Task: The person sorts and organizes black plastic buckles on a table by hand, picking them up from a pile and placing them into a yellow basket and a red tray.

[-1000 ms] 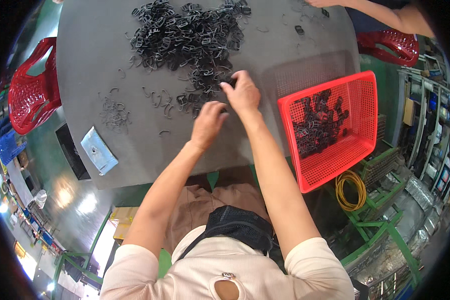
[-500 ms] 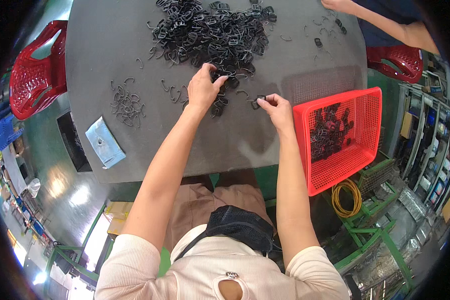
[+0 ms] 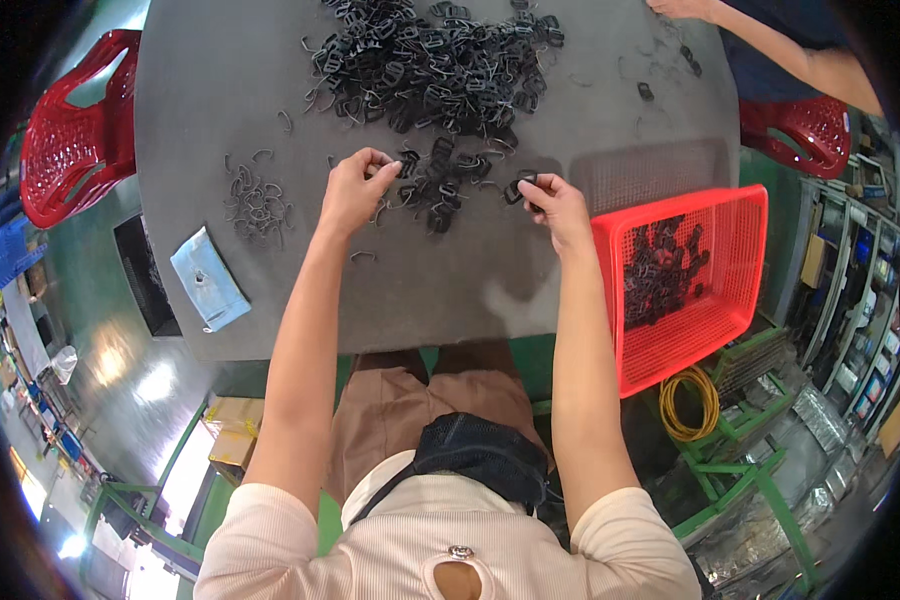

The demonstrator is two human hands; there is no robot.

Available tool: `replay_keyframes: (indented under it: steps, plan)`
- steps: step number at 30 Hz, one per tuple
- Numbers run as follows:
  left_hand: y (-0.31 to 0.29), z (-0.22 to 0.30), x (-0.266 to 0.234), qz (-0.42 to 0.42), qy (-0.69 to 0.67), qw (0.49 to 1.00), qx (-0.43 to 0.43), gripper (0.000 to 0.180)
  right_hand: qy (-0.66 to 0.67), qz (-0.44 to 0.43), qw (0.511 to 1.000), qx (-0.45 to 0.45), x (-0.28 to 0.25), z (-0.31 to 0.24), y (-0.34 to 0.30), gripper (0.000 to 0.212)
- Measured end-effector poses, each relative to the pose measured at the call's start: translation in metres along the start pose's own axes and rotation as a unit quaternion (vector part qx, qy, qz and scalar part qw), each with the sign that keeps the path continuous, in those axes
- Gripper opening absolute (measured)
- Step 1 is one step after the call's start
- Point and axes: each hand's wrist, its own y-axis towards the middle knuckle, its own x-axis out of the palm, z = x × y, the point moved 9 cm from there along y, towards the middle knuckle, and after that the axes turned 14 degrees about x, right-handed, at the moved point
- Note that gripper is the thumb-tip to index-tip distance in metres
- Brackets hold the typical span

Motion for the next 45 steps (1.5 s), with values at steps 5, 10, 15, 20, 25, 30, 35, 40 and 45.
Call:
replay_keyframes:
  steps: [5, 10, 15, 20, 25, 30, 35, 40, 45]
  plan:
    - [-0.004, -0.003, 0.0, -0.025, -0.138, 0.986, -0.086, 0.022, 0.042, 0.036, 0.998, 0.019, -0.009, 0.013, -0.003, 0.024]
    - [-0.006, -0.023, -0.02, -0.02, -0.071, 0.993, -0.097, 0.018, 0.22, -0.122, 0.965, 0.071, 0.015, 0.018, -0.008, 0.028]
    - [-0.027, -0.029, -0.013, -0.017, -0.264, 0.949, -0.173, 0.017, 0.048, 0.001, 0.998, -0.039, 0.007, 0.007, -0.011, 0.023]
    - [-0.033, -0.03, -0.013, -0.039, -0.35, 0.923, -0.153, 0.014, 0.133, -0.042, 0.99, 0.005, 0.004, 0.011, -0.003, 0.021]
    - [-0.03, -0.002, -0.018, -0.043, -0.605, 0.795, -0.009, 0.017, 0.138, -0.069, 0.986, 0.065, 0.007, 0.013, -0.003, 0.02]
    - [-0.008, -0.009, -0.01, 0.053, -0.565, 0.819, -0.086, 0.028, -0.065, 0.004, 0.998, 0.01, 0.0, 0.01, -0.003, 0.018]
    - [0.017, -0.031, -0.009, 0.069, 0.061, 0.994, -0.06, 0.033, 0.094, 0.005, 0.993, 0.075, -0.002, 0.024, -0.004, 0.016]
    - [0.023, 0.014, 0.013, 0.069, 0.226, 0.968, 0.083, 0.03, 0.384, -0.186, 0.9, 0.091, 0.018, 0.01, -0.011, 0.016]
    - [0.013, 0.003, 0.036, -0.117, -0.268, 0.949, -0.121, 0.029, 0.276, -0.163, 0.946, 0.055, 0.019, -0.012, 0.006, 0.018]
